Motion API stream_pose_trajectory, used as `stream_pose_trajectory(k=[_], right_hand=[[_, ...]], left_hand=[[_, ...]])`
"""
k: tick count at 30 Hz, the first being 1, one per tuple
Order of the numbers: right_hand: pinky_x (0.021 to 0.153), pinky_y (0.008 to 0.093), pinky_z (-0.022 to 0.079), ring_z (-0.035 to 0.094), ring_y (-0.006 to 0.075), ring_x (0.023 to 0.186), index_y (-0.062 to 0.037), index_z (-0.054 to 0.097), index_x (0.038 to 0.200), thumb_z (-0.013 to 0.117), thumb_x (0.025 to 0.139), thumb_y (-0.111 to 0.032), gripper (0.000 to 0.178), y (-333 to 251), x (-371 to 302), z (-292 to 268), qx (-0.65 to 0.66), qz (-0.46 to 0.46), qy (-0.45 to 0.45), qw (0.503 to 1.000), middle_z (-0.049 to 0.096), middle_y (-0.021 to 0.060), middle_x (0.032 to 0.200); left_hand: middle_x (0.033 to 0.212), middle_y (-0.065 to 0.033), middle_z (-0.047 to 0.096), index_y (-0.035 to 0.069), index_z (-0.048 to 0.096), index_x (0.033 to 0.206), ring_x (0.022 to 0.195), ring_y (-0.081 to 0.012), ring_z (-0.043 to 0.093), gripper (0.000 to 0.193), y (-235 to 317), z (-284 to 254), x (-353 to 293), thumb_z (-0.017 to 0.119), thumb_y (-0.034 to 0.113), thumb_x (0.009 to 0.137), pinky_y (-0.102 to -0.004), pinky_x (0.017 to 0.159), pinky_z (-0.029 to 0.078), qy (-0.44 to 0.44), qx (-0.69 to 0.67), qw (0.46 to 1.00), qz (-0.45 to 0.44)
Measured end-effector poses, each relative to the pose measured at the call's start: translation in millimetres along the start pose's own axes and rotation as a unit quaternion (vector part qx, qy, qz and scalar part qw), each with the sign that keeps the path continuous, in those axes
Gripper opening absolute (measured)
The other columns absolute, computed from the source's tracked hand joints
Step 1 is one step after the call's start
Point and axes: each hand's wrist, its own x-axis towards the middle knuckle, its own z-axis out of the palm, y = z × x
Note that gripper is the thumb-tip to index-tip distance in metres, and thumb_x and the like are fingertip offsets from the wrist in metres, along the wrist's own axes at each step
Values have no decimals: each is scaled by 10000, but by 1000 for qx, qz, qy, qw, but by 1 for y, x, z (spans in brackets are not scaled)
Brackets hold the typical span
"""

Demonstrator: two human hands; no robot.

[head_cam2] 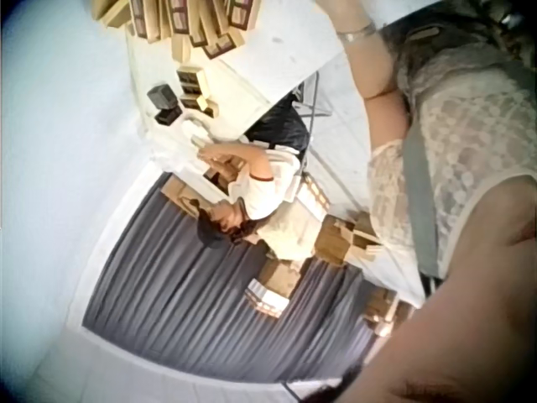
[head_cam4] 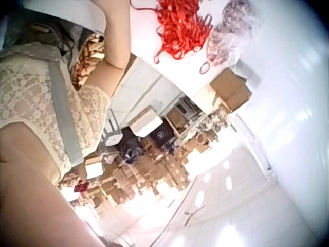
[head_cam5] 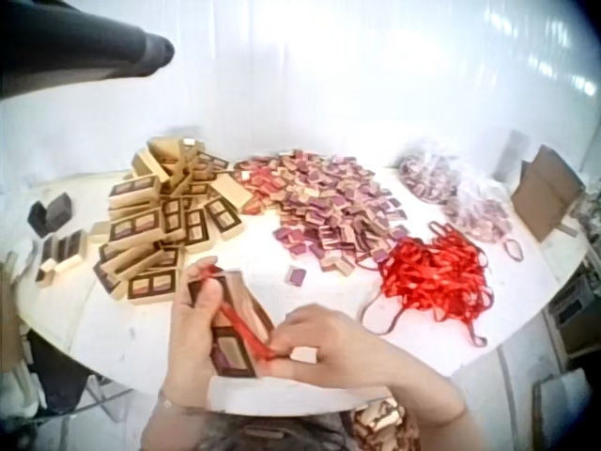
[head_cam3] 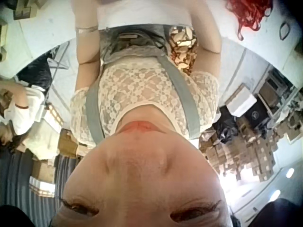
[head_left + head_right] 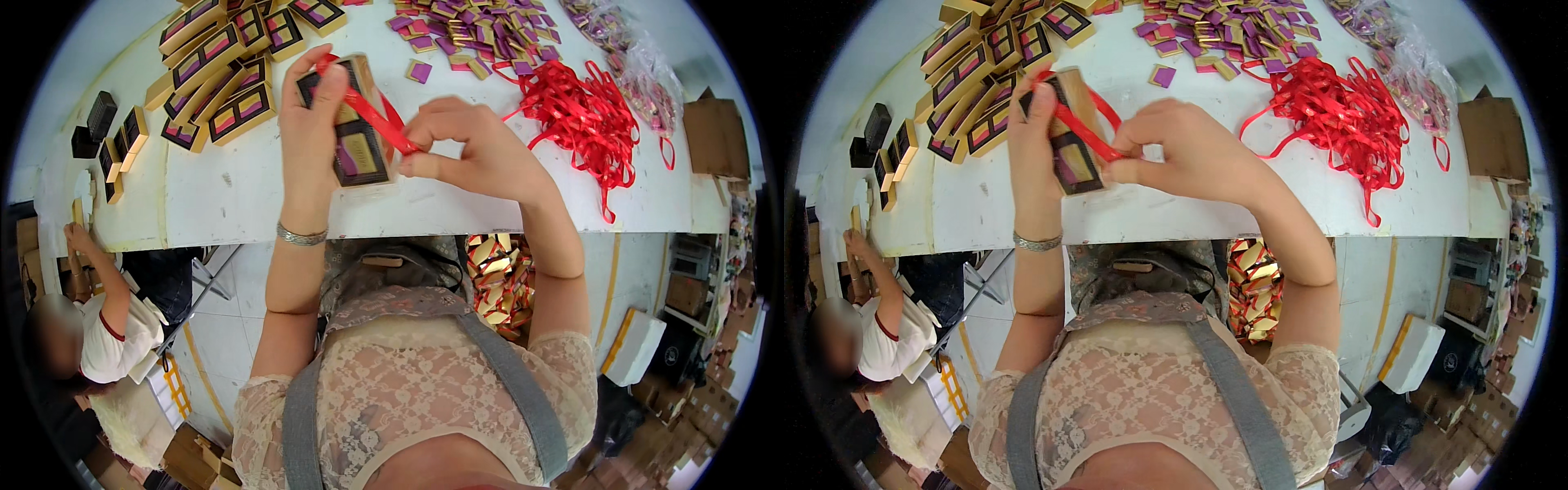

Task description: The person assembles small rectangular boxes by inserting colorful inserts into black frames, then places them into clear plastic sleeves. Red ribbons are attached to the packaged boxes. The person handles items one at a time and stacks completed units on the table.

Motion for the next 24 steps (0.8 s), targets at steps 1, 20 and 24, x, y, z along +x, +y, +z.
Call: stream_pose_trajectory(k=[1, 20, 24], right_hand=[[988, 411, 382, 602, 178, 725, -65, 686, 819, 728, 800, -115, 68, 8, -7, 1, 54, 14, -25, 998, 664, 9, 751], [800, 268, 509, 642, 127, 850, -28, 645, 938, 745, 778, -33, 188, 47, -6, 70, 497, 109, 37, 860, 667, 40, 943], [815, 259, 484, 618, 129, 864, -14, 679, 891, 726, 793, -30, 110, 52, 6, 71, 313, -57, 150, 936, 672, 40, 953]], left_hand=[[983, -61, 622, 63, 512, 1213, 895, -129, 626, 417, 0, -6, 6, 662, 278, 889, -262, 745, 537, 30, -53, 998, -14], [1114, -138, 596, 11, 503, 1188, 958, -233, 631, 471, 19, -19, -7, 703, 262, 843, -361, 799, 563, -48, -171, 983, -48], [1041, -108, 625, 21, 540, 1134, 923, -205, 630, 392, 19, -7, 2, 678, 281, 873, -367, 846, 538, -35, -234, 968, -83]])
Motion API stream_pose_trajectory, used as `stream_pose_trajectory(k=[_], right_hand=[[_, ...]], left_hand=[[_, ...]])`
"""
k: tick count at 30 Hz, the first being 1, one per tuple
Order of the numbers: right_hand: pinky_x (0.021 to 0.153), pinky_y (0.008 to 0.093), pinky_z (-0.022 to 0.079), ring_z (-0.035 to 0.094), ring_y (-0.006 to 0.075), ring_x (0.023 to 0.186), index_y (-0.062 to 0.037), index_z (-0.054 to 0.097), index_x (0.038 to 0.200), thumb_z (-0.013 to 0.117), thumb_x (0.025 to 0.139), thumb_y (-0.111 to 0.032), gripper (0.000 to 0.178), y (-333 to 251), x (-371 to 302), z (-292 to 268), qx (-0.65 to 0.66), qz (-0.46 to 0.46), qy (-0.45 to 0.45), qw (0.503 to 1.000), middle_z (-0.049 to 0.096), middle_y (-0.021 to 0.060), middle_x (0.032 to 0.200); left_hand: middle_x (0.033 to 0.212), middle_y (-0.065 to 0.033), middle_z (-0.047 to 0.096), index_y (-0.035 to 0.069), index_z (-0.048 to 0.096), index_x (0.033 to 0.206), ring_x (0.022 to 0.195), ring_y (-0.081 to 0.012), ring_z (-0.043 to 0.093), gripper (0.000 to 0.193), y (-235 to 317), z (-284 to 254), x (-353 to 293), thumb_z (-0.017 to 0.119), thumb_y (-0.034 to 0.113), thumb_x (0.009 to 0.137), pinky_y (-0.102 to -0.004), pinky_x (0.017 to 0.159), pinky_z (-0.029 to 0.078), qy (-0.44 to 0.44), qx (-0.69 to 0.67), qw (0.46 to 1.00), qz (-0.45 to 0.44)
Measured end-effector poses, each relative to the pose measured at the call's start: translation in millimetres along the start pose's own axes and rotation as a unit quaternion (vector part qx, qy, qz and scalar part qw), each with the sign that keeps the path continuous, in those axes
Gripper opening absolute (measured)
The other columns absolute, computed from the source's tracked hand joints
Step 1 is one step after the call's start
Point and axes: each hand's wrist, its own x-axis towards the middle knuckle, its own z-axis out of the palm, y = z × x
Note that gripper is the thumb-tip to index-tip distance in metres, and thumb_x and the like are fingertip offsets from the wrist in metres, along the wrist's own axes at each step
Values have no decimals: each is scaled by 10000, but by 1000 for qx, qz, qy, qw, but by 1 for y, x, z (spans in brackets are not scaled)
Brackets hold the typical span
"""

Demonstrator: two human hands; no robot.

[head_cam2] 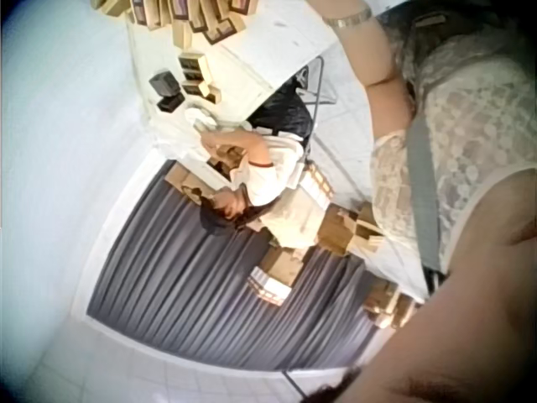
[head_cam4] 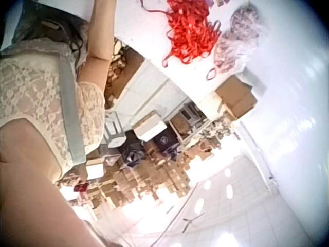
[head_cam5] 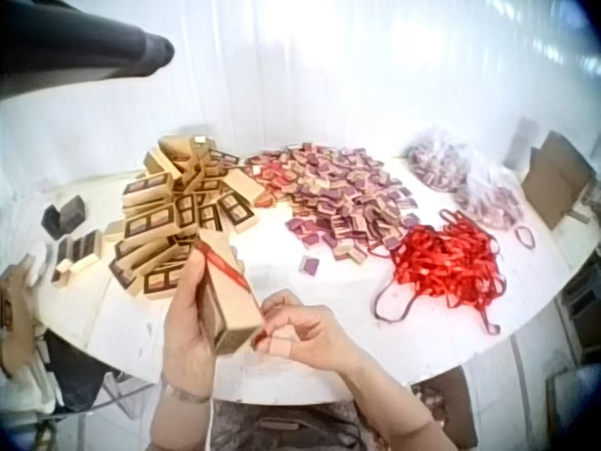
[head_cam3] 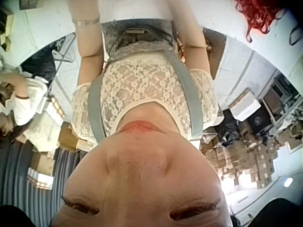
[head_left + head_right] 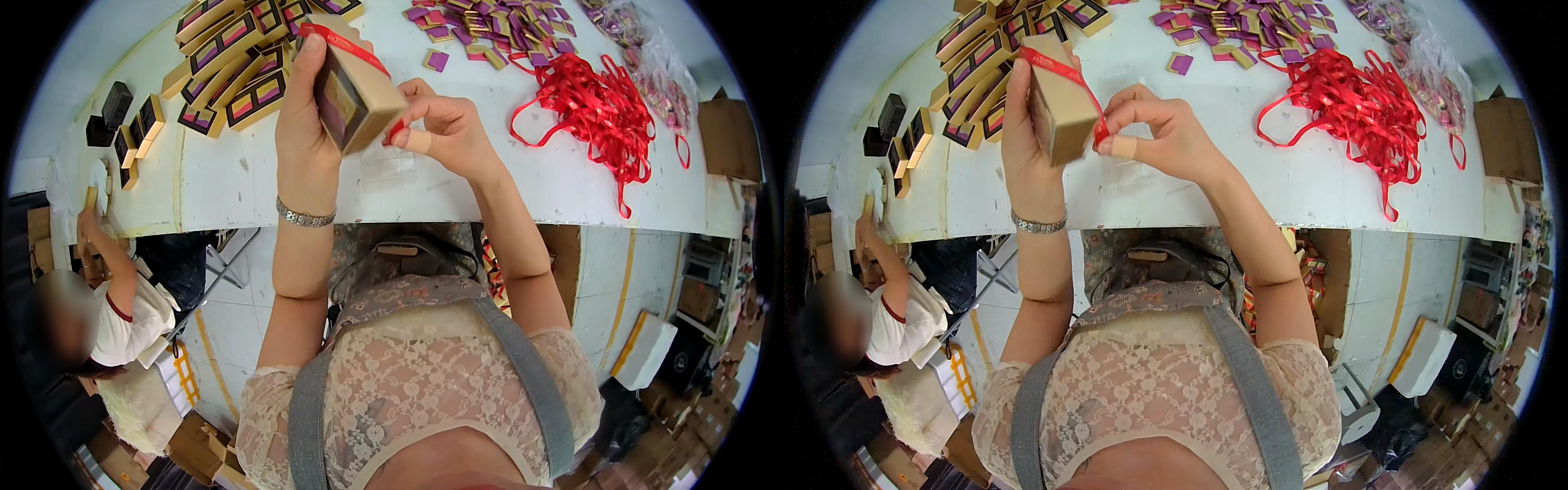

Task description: The person assembles small rectangular boxes by inserting colorful inserts into black frames, then places them into clear plastic sleeves. Red ribbons are attached to the packaged boxes. The person handles items one at a time and stacks completed units on the table.

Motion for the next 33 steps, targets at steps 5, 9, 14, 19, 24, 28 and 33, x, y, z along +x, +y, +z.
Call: stream_pose_trajectory(k=[5, 9, 14, 19, 24, 28, 33], right_hand=[[887, 285, 432, 578, 150, 950, -30, 679, 964, 664, 864, -87, 116, 0, -10, 15, 219, 169, 65, 959, 638, 57, 1010], [805, 289, 450, 575, 145, 869, -46, 654, 1001, 624, 904, -123, 127, 14, -19, 36, 422, 177, 123, 881, 632, 40, 939], [664, 268, 411, 510, 106, 730, -73, 641, 939, 624, 905, -128, 67, 14, -28, 37, 590, 208, 115, 772, 577, -6, 817], [664, 251, 394, 455, 79, 667, -86, 576, 902, 621, 917, -196, 120, 7, -34, 29, 604, 182, 158, 759, 511, -34, 796], [630, 262, 420, 511, 93, 670, -51, 644, 979, 746, 800, -174, 240, 6, -46, 8, -151, 65, 368, 915, 607, -14, 816], [684, 296, 469, 584, 161, 716, -49, 685, 1062, 778, 748, -189, 356, -50, -59, -12, -173, 107, 181, 962, 676, 31, 847], [660, 361, 493, 656, 247, 725, -55, 714, 1010, 641, 841, -437, 424, -97, -87, -95, -358, 250, -246, 865, 695, 133, 812]], left_hand=[[886, -57, 639, 53, 563, 999, 855, -154, 631, 257, -7, -6, 19, 688, 239, 872, -317, 771, 548, 18, 4, 998, 52], [870, -22, 611, 56, 561, 972, 816, -128, 606, 220, -24, -6, 27, 713, 161, 850, -283, 742, 535, 60, 48, 986, 145], [974, -59, 590, 43, 498, 1076, 868, -150, 603, 363, -45, -7, 31, 741, 128, 820, -287, 774, 539, 138, 145, 934, 296], [1172, -103, 430, 46, 355, 1211, 991, -168, 535, 694, -53, -5, 20, 830, 173, 720, -268, 838, 491, 101, 313, 843, 426], [1165, -95, 423, 42, 352, 1209, 1046, -176, 496, 687, -56, 4, -13, 822, 115, 714, -285, 845, 489, 106, 335, 864, 360], [1272, -144, 453, -7, 452, 1162, 1125, -230, 476, 453, -83, -13, -54, 684, 238, 860, -361, 1011, 364, -44, 408, 871, 272], [1270, -203, 478, -11, 498, 1137, 1205, -362, 434, 365, -56, -70, -70, 611, 212, 870, -396, 1014, 360, -110, 609, 755, 218]])
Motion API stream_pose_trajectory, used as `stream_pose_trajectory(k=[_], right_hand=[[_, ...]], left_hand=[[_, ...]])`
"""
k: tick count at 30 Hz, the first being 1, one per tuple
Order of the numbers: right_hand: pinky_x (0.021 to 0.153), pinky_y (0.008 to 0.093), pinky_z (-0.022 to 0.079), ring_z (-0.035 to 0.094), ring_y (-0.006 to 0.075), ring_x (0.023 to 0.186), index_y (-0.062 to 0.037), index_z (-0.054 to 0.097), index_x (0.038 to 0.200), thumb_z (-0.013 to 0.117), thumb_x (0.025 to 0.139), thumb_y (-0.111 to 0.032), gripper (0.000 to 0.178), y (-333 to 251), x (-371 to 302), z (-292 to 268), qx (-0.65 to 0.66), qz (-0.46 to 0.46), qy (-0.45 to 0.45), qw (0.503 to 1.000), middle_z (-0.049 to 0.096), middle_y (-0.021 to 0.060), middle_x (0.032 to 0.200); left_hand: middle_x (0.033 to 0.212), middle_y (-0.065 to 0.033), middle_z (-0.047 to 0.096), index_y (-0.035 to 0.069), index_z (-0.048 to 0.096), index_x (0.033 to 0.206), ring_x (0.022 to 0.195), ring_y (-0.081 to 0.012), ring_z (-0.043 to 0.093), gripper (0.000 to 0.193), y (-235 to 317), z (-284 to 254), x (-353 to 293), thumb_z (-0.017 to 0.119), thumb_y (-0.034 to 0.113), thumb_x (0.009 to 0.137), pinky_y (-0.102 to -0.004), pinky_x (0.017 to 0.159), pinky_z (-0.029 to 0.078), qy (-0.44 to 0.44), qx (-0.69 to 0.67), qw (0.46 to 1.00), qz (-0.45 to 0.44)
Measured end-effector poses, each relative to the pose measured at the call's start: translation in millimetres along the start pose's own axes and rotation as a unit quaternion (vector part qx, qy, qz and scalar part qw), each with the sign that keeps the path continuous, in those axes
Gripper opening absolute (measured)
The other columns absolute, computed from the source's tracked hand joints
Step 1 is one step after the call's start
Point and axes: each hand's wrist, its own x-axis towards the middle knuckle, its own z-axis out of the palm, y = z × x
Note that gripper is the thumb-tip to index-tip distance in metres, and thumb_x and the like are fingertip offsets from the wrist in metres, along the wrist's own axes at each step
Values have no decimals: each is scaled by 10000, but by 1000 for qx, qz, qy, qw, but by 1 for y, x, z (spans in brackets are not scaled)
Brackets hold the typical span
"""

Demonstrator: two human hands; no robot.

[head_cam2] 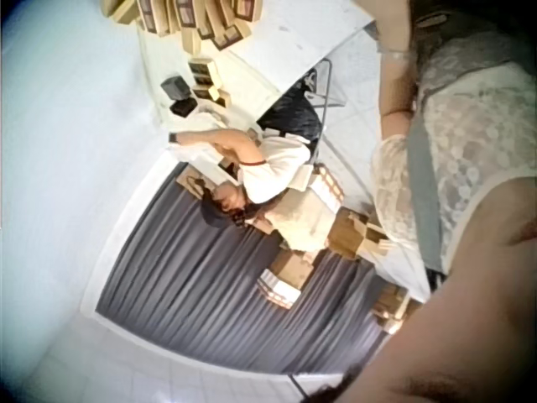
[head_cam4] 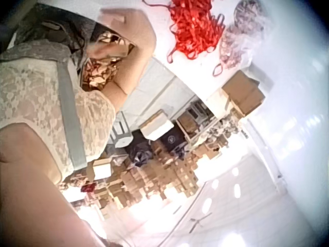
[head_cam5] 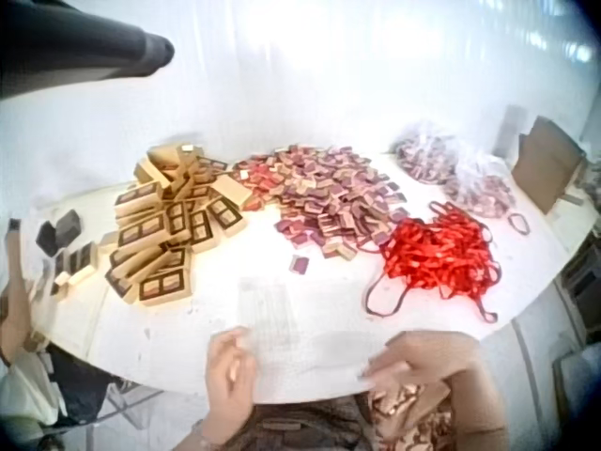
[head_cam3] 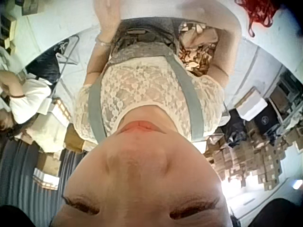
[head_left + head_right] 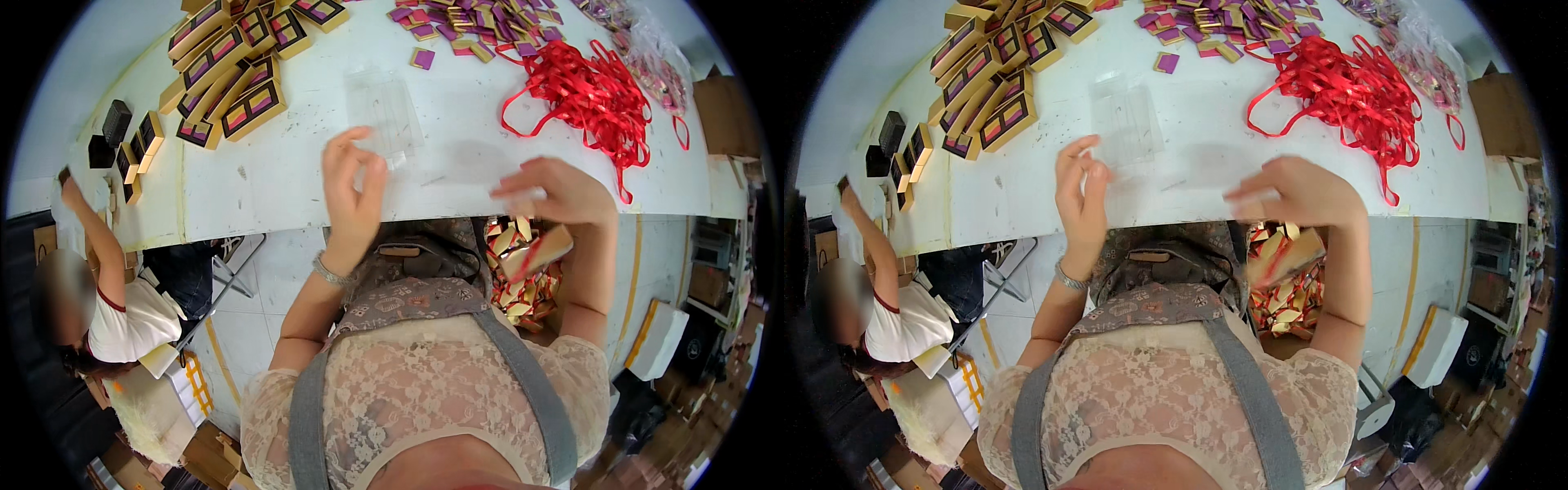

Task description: The person assembles small rectangular boxes by inserting colorful inserts into black frames, then places them into clear plastic sleeves. Red ribbons are attached to the packaged boxes. The person handles items one at a time and stacks completed units on the table.

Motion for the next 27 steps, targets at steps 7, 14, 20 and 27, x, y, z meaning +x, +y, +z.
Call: stream_pose_trajectory(k=[7, 14, 20, 27], right_hand=[[699, 389, 528, 671, 268, 830, 15, 644, 952, 744, 721, -460, 538, -9, 156, 61, -220, 230, 246, 915, 681, 176, 865], [658, 410, 508, 651, 265, 769, -24, 604, 912, 772, 712, -351, 419, -12, 187, 76, -174, 236, 314, 903, 669, 134, 831], [658, 357, 498, 636, 240, 742, -93, 667, 1030, 664, 823, -168, 221, -46, 139, 73, 17, -2, 340, 940, 671, 87, 857], [648, 387, 523, 653, 291, 800, -118, 619, 1140, 671, 766, -197, 386, -81, 96, 65, -88, 2, 315, 945, 665, 111, 887]], left_hand=[[1224, -248, 537, -56, 404, 1317, 1076, -365, 527, 555, -9, 15, 10, 602, 204, 869, -422, 931, 429, -83, 218, 966, -114], [1254, -226, 538, -54, 205, 1424, 1033, -307, 569, 732, -8, 7, 7, 606, 210, 872, -401, 876, 464, -82, 179, 975, -105], [1127, -119, 609, -25, 174, 1449, 919, -201, 599, 644, -26, -12, 41, 484, 308, 993, -367, 867, 483, 158, -400, 870, -243], [943, -67, 583, 0, 356, 1400, 908, -191, 590, 555, -28, -17, 38, 552, 79, 887, -351, 885, 487, 64, -519, 828, -204]])
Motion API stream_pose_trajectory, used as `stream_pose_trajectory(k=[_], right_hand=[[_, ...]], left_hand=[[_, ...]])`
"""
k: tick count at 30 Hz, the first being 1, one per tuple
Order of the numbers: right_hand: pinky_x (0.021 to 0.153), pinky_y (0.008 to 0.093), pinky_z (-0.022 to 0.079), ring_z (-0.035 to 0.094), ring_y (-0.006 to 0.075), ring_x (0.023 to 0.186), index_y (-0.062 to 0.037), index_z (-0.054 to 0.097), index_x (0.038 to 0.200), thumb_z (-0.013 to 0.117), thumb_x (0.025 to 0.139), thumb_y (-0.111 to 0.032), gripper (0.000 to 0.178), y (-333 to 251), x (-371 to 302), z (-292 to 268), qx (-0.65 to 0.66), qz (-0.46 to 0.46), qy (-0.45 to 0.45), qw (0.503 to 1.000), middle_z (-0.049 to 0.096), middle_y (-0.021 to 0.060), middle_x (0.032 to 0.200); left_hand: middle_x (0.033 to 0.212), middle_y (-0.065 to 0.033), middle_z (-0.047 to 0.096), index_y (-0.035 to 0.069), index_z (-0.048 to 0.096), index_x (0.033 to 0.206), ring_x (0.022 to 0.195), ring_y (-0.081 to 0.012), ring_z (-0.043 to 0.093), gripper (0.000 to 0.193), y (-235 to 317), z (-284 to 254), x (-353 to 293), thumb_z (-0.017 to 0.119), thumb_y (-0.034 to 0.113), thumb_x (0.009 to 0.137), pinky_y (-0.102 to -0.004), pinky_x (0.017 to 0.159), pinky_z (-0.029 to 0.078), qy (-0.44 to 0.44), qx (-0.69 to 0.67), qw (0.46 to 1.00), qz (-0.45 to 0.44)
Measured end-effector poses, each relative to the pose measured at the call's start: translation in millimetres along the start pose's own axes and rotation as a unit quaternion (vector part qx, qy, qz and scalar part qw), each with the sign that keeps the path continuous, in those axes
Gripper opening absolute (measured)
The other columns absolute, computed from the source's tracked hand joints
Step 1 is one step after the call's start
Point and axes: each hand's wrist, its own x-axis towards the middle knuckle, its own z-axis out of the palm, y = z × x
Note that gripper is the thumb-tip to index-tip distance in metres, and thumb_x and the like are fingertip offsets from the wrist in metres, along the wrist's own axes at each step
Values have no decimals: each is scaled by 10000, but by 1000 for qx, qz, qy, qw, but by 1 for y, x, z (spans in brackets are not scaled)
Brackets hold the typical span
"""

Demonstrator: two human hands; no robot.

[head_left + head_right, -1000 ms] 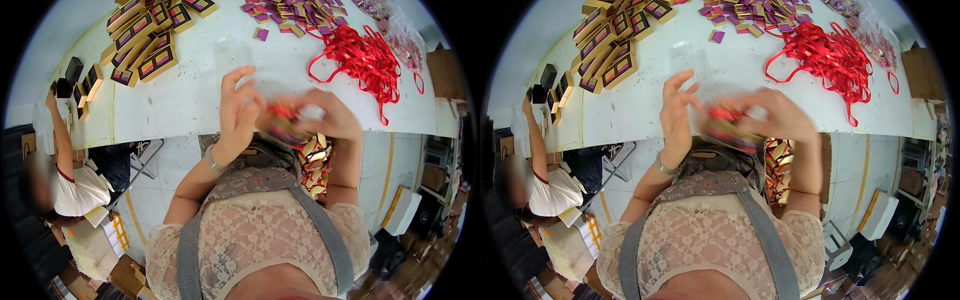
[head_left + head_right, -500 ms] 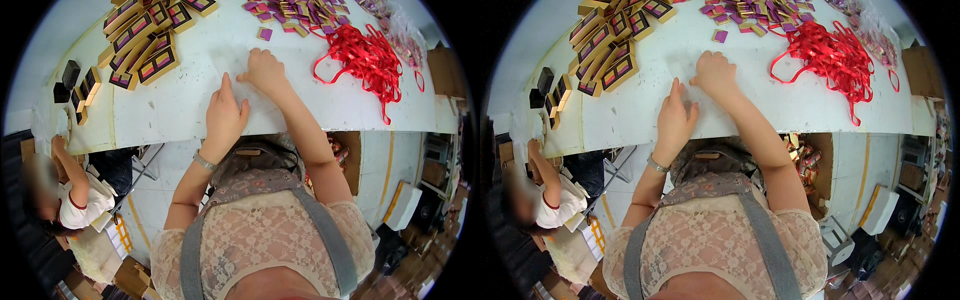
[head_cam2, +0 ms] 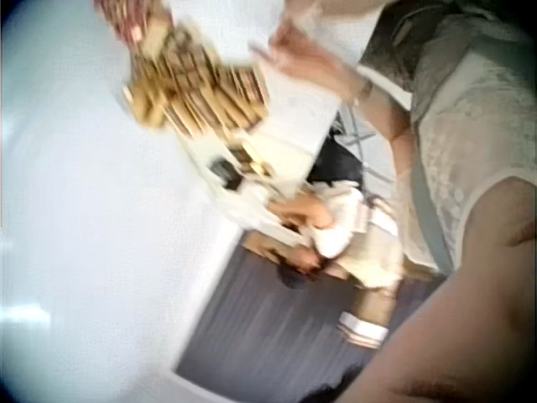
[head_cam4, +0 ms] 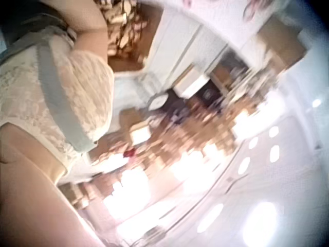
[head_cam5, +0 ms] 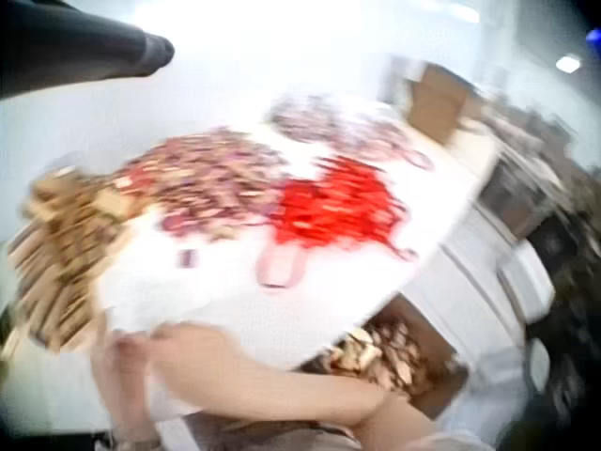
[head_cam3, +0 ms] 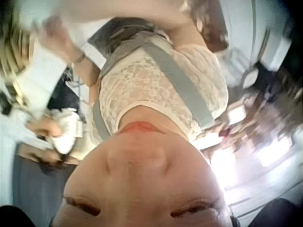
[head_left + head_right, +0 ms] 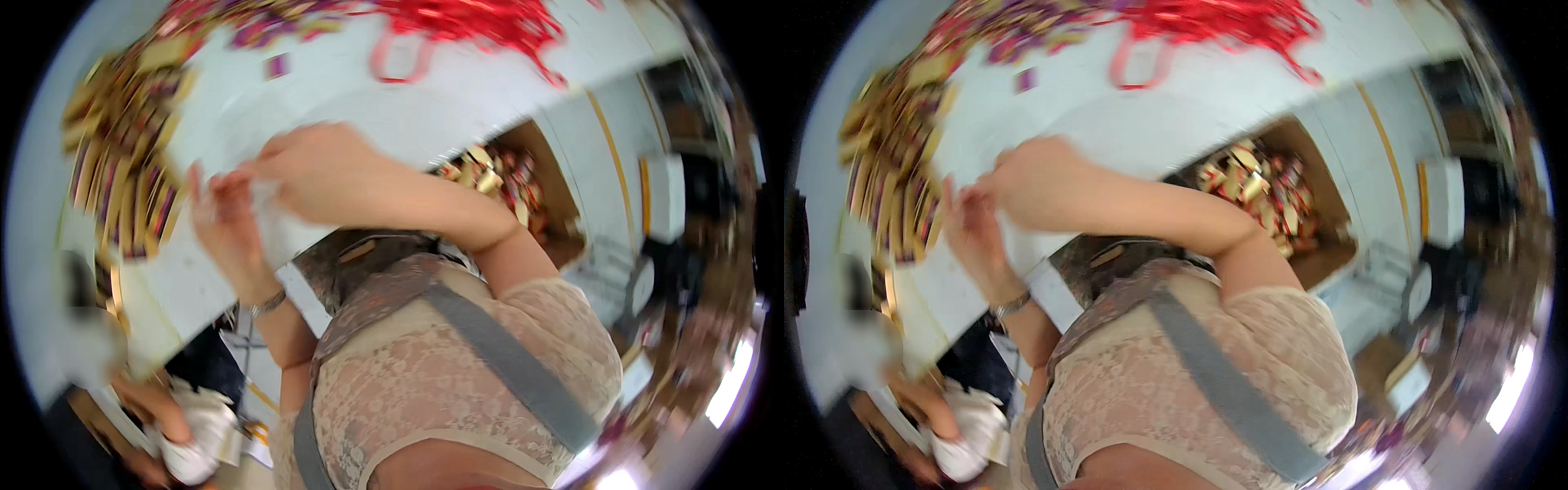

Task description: The person assembles small rectangular boxes by inserting colorful inserts into black frames, then places them into clear plastic sleeves. Red ribbons are attached to the packaged boxes. The person handles items one at a time and stacks completed units on the table.

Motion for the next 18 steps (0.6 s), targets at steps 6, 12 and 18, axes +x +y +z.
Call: stream_pose_trajectory(k=[6, 12, 18], right_hand=[[590, 405, 508, 657, 337, 673, -25, 456, 1178, 652, 791, -288, 507, -5, -2, 0, 87, 122, -30, 988, 668, 142, 870], [623, 401, 511, 643, 327, 714, -162, 387, 1368, 621, 830, -361, 620, 14, -10, 14, 221, 87, 141, 961, 617, 125, 914], [683, 387, 524, 635, 297, 768, -173, 622, 1137, 614, 848, -334, 331, 51, -14, 30, 64, -67, 102, 990, 611, 98, 990]], left_hand=[[1433, -246, 338, 100, 277, 1458, 1224, -421, 476, 589, 26, 44, 8, 522, 212, 934, -536, 996, 439, 3, 190, 980, -52], [1368, -230, 443, 62, 264, 1423, 1209, -337, 504, 526, -30, 87, -32, 441, 317, 999, -423, 931, 492, -17, 341, 909, 239], [1252, -115, 492, 42, 372, 1298, 1059, -203, 581, 479, -23, 64, -42, 403, 412, 997, -260, 626, 574, -61, 461, 884, 34]])
